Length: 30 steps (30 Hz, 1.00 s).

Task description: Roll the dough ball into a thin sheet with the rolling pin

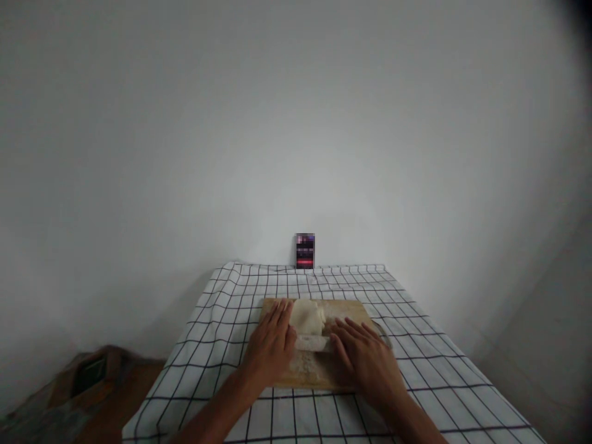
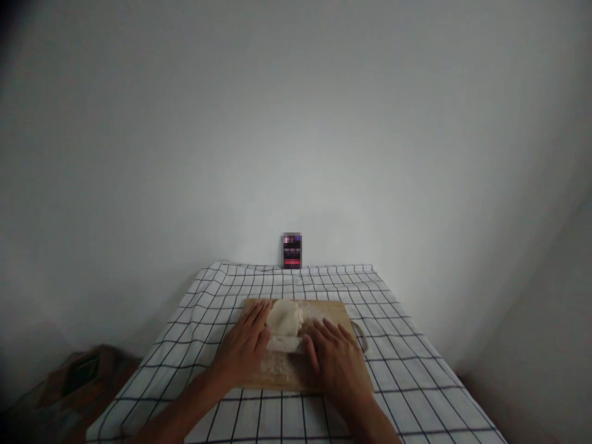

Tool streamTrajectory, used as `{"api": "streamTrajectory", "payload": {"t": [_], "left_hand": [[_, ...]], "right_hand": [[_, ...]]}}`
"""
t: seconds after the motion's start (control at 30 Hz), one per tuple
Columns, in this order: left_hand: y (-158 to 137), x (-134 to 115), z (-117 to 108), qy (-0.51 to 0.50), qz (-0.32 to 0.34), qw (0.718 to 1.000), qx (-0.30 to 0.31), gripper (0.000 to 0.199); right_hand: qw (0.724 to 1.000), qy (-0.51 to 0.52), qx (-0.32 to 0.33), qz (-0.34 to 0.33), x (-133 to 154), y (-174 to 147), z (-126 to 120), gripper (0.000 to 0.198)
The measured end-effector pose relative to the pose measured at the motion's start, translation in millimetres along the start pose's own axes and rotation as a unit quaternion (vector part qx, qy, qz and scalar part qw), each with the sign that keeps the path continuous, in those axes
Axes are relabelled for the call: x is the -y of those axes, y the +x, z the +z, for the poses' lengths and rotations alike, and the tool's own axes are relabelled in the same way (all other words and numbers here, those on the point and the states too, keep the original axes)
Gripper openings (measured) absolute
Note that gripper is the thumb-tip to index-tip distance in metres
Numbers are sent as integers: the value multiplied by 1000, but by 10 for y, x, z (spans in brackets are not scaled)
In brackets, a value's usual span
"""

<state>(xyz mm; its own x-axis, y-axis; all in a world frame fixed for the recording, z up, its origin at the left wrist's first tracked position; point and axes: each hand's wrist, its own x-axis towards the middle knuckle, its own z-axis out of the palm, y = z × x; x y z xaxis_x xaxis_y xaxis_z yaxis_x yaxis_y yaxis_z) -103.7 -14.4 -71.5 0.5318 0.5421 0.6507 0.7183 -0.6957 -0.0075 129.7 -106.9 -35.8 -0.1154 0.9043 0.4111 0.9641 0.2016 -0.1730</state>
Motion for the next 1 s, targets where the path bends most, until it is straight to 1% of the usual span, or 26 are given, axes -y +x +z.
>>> {"api": "streamTrajectory", "payload": {"t": [0.13,0.2,0.27,0.37,0.47,0.53,0.67,0.77,0.87,0.93,1.0], "left_hand": [[276,112,39,16,-16,999,41,45],[298,107,42,23,-20,999,43,44],[197,59,25,19,-13,999,30,45],[-47,-30,-20,3,1,1000,8,50],[-141,-37,-34,-1,3,1000,16,52],[-61,24,-2,6,6,1000,28,48],[237,204,130,32,0,998,60,39],[357,259,206,55,-1,995,80,33],[346,182,184,60,-34,995,71,38],[313,83,101,59,-70,994,66,46],[281,-17,-11,56,-88,992,73,51]], "right_hand": [[1000,-2,7,18,5,209,-65,43],[1000,-5,4,22,7,210,-42,43],[1000,-11,2,24,9,122,8,42],[1000,-12,1,12,13,-57,65,40],[1000,-6,13,6,11,-69,46,42],[1000,-8,24,10,1,61,4,43],[999,-6,46,22,-57,461,-74,46],[998,-4,69,8,-136,674,-84,49],[996,0,89,-22,-225,727,-32,49],[995,5,89,-33,-272,673,33,47],[996,7,81,-27,-297,560,105,47]]}}
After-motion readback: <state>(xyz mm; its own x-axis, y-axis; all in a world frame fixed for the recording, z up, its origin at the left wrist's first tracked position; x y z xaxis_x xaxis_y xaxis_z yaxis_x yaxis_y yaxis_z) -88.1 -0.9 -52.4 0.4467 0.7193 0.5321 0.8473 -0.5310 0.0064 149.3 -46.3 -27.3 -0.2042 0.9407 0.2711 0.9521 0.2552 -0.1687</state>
